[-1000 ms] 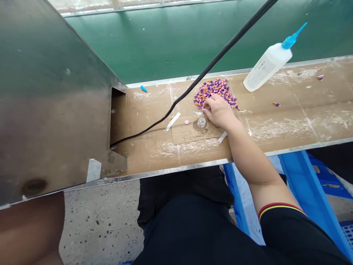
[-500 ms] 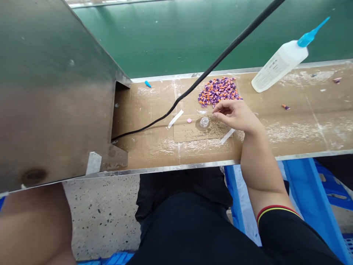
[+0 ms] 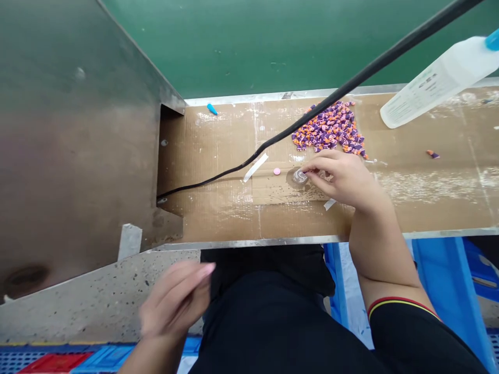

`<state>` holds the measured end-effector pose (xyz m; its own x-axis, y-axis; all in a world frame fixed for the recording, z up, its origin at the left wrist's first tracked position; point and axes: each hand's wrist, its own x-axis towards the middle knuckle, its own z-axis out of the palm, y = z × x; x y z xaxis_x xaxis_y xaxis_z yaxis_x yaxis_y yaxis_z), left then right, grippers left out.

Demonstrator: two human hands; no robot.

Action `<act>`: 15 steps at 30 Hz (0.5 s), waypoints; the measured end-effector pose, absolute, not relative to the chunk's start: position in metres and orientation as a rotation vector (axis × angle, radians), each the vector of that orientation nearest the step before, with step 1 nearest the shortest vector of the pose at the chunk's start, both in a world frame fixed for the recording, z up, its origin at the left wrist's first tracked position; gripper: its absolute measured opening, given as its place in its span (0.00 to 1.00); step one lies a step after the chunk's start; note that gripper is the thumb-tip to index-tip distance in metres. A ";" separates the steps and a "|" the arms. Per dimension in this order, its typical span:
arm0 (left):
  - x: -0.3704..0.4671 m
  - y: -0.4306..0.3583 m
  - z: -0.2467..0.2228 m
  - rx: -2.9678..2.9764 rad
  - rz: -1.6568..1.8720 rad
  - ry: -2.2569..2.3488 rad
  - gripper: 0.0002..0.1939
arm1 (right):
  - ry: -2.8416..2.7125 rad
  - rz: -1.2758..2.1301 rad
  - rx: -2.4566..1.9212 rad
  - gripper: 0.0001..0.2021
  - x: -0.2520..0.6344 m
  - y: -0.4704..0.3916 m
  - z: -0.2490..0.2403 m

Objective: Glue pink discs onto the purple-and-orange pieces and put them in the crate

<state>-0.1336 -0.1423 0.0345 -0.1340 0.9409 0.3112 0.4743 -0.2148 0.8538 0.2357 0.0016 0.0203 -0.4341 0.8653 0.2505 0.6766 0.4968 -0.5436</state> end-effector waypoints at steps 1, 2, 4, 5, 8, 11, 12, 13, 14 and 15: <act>-0.123 -0.136 0.028 1.823 1.310 1.372 0.07 | -2.251 0.496 -1.277 0.09 0.236 0.002 0.020; -0.108 -0.128 0.024 1.819 1.333 1.238 0.09 | -2.256 0.491 -1.287 0.09 0.235 0.002 0.019; -0.073 -0.105 0.021 1.493 1.201 1.184 0.04 | -2.255 0.484 -1.296 0.09 0.236 0.002 0.018; -0.055 -0.091 0.021 1.285 1.162 1.158 0.04 | -2.248 0.483 -1.294 0.08 0.236 0.002 0.018; -0.014 -0.053 0.025 0.953 0.965 1.008 0.12 | -2.232 0.479 -1.284 0.08 0.235 0.002 0.017; 0.003 -0.025 0.021 0.809 0.864 0.916 0.16 | -2.194 0.457 -1.323 0.07 0.233 0.000 0.018; 0.005 -0.019 0.017 0.755 0.842 0.896 0.17 | -2.163 0.434 -1.345 0.07 0.232 0.000 0.018; 0.006 -0.014 0.013 0.694 0.824 0.879 0.17 | -2.121 0.401 -1.365 0.07 0.231 -0.001 0.018; 0.006 -0.011 0.009 0.634 0.807 0.866 0.17 | -2.069 0.359 -1.382 0.07 0.230 -0.002 0.019; 0.006 -0.008 0.005 0.580 0.792 0.856 0.17 | -2.006 0.312 -1.398 0.06 0.228 -0.004 0.019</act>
